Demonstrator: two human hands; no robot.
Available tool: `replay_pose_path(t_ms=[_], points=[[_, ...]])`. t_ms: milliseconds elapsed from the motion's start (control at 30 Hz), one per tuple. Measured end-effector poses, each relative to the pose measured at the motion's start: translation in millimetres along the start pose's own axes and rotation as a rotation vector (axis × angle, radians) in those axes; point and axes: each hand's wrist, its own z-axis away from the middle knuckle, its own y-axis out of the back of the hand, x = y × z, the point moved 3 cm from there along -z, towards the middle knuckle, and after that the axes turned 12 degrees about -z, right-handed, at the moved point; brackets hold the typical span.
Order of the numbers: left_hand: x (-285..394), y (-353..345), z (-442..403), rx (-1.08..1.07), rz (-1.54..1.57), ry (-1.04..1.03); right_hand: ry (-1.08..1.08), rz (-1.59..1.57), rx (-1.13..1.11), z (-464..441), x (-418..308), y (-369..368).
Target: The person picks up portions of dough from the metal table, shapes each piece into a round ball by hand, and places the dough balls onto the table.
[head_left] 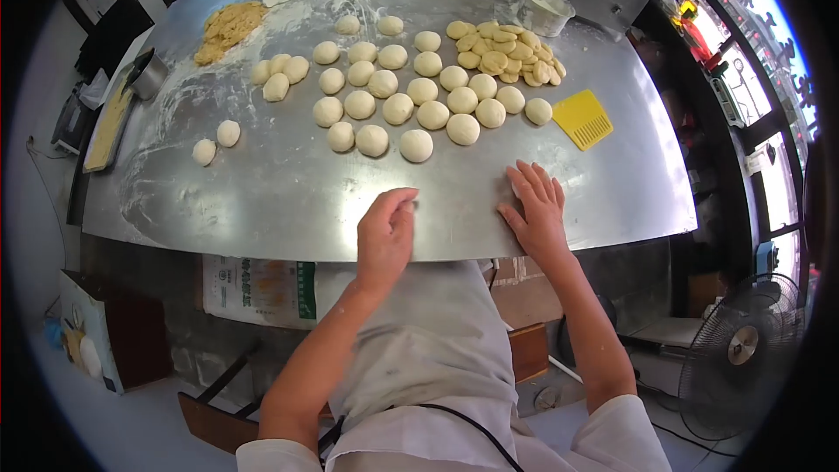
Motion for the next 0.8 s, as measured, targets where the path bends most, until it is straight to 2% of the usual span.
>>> replay_pose_path(t_ms=[67,100,200,233,333,467,567,667,700,800], points=[[-12,17,-7,0.194,-0.156,-0.143,-0.2,-0.434,0.103,-11,21,14],[-14,18,-8,0.226,-0.191,-0.211,-0.254,-0.485,0.168,-22,21,22],[-11,15,-6,0.211,-0.191,-0.259,-0.163,-0.142,0.163,-47,34,3],[-11,14,-5,0.213,-0.223,-0.271,-0.163,0.016,0.098,-46,39,-16],[-12,12,-4,0.228,-0.304,-0.3,-0.263,0.209,-0.102,-47,47,-51],[-11,11,-6,0.233,-0.367,-0.358,-0.267,0.261,-0.134,-50,51,-52],[-12,11,-4,0.259,-0.348,-0.379,-0.3,-0.107,-0.093,-51,83,-51],[-12,16,-1,0.247,-0.321,-0.331,-0.605,-0.893,0.073,-45,73,-9],[-11,16,0,0.223,-0.314,-0.315,-0.727,-0.758,0.099,-39,74,-9],[-11,14,-3,0.206,-0.302,-0.328,-0.163,-0.095,0.031,-5,61,-17]])
